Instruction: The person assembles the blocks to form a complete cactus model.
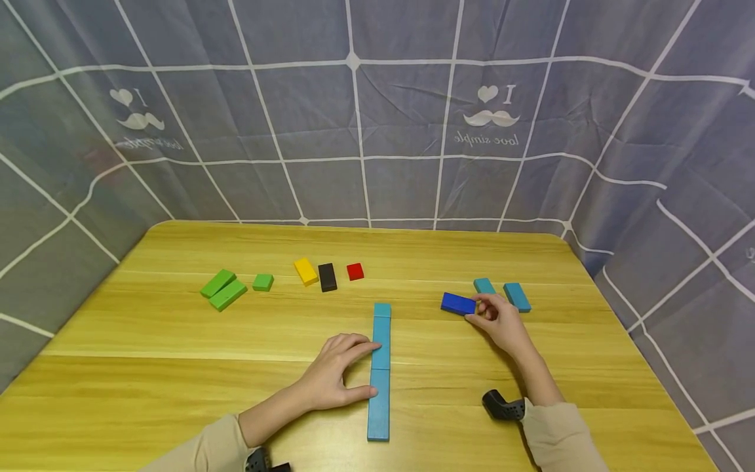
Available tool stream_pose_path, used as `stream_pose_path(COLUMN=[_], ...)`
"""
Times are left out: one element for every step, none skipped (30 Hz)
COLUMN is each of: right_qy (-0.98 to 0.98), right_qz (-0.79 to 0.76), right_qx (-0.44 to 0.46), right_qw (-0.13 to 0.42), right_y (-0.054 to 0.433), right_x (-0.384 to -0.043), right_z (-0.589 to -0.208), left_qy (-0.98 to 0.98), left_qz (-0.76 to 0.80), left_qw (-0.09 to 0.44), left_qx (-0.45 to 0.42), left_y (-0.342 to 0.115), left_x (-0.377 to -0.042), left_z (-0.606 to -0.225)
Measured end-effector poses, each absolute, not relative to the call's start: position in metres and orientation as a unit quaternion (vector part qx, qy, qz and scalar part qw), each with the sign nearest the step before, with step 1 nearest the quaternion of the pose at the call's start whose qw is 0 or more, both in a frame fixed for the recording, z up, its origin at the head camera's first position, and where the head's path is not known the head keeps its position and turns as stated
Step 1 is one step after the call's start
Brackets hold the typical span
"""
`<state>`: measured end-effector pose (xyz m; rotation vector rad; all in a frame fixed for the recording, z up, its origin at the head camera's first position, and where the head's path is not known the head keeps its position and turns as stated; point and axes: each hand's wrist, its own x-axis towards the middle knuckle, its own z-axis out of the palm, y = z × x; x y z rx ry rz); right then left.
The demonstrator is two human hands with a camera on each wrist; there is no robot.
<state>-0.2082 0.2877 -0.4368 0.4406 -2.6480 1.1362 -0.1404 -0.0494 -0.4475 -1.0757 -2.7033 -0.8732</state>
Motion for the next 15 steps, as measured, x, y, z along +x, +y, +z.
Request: stream_pose_path(right_qy=[-0.899, -0.896, -0.893, -0.891, -0.888, -0.885, -0.884, -0.882, -0.879, -0.876, -0.874, -0.872, -0.870, -0.866, -0.864], right_qz=[0.395, 0.402, 0.409, 0.415, 0.421, 0.425, 0.428, 0.429, 0.431, 0.433, 0.435, 0.435, 0.437, 0.439, 0.441], right_qx=[0.153, 0.157, 0.161, 0.165, 0.170, 0.174, 0.179, 0.186, 0.194, 0.203, 0.210, 0.217, 0.225, 0.234, 0.240], right_qw=[0.108, 0.102, 0.095, 0.086, 0.078, 0.070, 0.064, 0.062, 0.060, 0.058, 0.055, 0.051, 0.046, 0.044, 0.039], right_y=[0.286, 0.283, 0.280, 0.277, 0.273, 0.269, 0.265, 0.260, 0.256, 0.252, 0.249, 0.245, 0.242, 0.238, 0.234], right_x=[-0.207, -0.207, -0.205, -0.204, -0.203, -0.201, -0.199, -0.197, -0.195, -0.194, -0.192, -0.191, -0.190, -0.186, -0.183], right_z=[-0.436, -0.434, -0.433, -0.431, -0.429, -0.428, -0.427, -0.426, -0.426, -0.426, -0.427, -0.428, -0.429, -0.426, -0.423], left_qy=[-0.889, -0.888, -0.888, -0.888, -0.889, -0.888, -0.889, -0.889, -0.889, -0.889, -0.889, -0.889, -0.889, -0.889, -0.889], left_qz=[-0.287, -0.287, -0.287, -0.286, -0.286, -0.286, -0.286, -0.287, -0.287, -0.287, -0.287, -0.287, -0.286, -0.287, -0.286], left_qw=[0.052, 0.052, 0.053, 0.052, 0.052, 0.052, 0.052, 0.051, 0.050, 0.050, 0.050, 0.050, 0.050, 0.050, 0.049], left_qx=[-0.354, -0.355, -0.355, -0.355, -0.355, -0.355, -0.355, -0.354, -0.354, -0.354, -0.354, -0.355, -0.355, -0.354, -0.354], left_y=[-0.049, -0.049, -0.049, -0.049, -0.049, -0.049, -0.049, -0.049, -0.049, -0.049, -0.049, -0.049, -0.049, -0.049, -0.049], left_x=[-0.140, -0.140, -0.140, -0.141, -0.141, -0.141, -0.141, -0.141, -0.141, -0.141, -0.141, -0.141, -0.141, -0.141, -0.141], left_z=[-0.448, -0.448, -0.448, -0.448, -0.448, -0.448, -0.448, -0.448, -0.448, -0.448, -0.447, -0.447, -0.447, -0.447, -0.447])
